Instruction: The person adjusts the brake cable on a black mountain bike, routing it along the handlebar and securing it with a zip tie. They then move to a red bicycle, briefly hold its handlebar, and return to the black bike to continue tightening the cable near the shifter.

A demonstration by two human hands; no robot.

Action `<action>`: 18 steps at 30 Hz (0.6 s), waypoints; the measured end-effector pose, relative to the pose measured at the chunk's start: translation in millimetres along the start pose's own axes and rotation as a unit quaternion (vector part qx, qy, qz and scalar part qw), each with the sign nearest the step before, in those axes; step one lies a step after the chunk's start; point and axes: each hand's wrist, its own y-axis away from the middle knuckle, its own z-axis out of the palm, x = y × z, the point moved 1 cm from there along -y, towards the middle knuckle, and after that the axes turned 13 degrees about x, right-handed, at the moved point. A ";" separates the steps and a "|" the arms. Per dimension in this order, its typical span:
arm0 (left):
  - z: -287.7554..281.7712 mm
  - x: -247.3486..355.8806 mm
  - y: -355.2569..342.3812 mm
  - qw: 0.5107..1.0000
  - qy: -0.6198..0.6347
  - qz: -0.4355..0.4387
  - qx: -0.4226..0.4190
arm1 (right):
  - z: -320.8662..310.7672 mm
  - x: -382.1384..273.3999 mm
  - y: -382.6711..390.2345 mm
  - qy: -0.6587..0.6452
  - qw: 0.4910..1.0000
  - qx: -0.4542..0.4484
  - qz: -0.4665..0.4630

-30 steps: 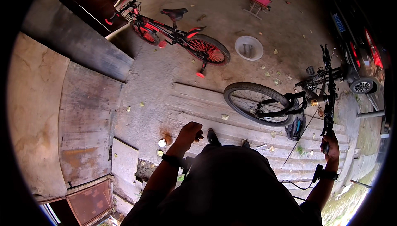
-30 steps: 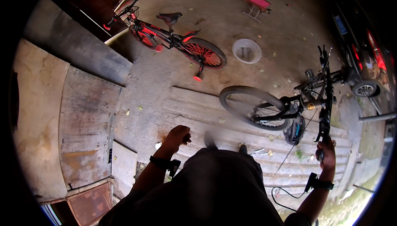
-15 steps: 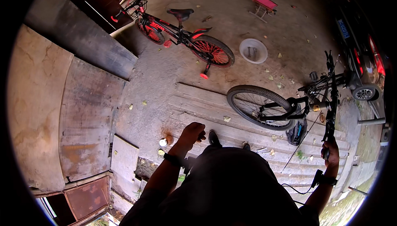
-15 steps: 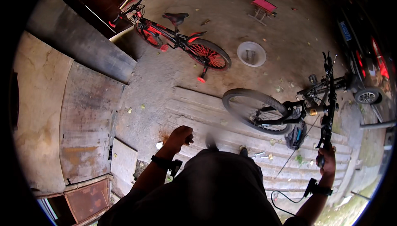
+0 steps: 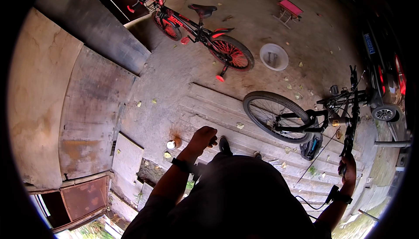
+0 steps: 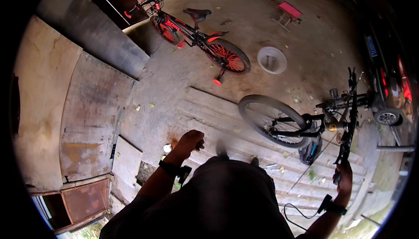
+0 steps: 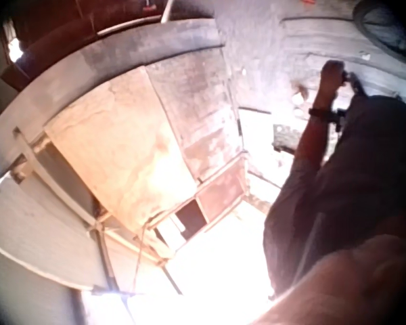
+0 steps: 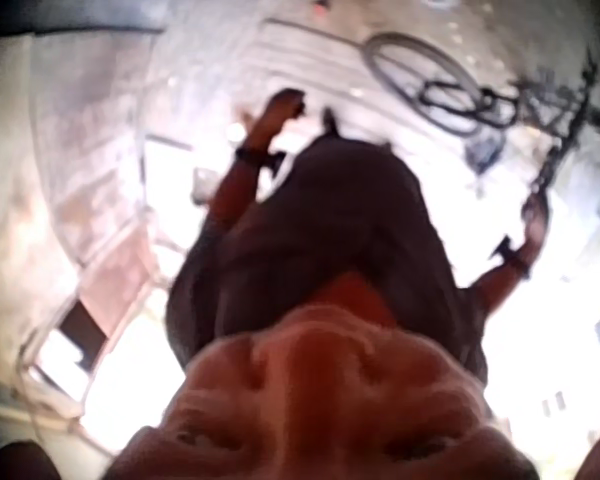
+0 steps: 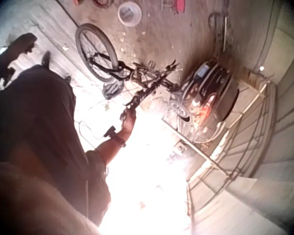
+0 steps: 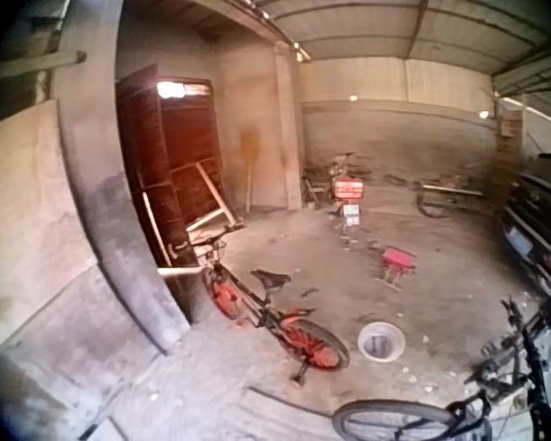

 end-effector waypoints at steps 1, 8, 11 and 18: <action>-0.6 -0.2 0.2 1.000 0.003 -0.001 0.002 | 0.8 -2.8 2.3 0.018 1.000 0.005 -0.007; -4.1 -1.0 1.0 1.000 0.011 -0.007 0.007 | 6.1 -21.4 17.1 0.086 0.995 0.054 -0.018; -5.8 0.2 -0.2 1.000 0.011 -0.002 0.005 | 3.8 -21.9 17.1 0.097 0.993 0.061 -0.021; -16.5 6.5 -1.7 1.000 -0.001 -0.008 0.012 | -5.6 -7.0 7.4 0.080 0.995 0.064 -0.018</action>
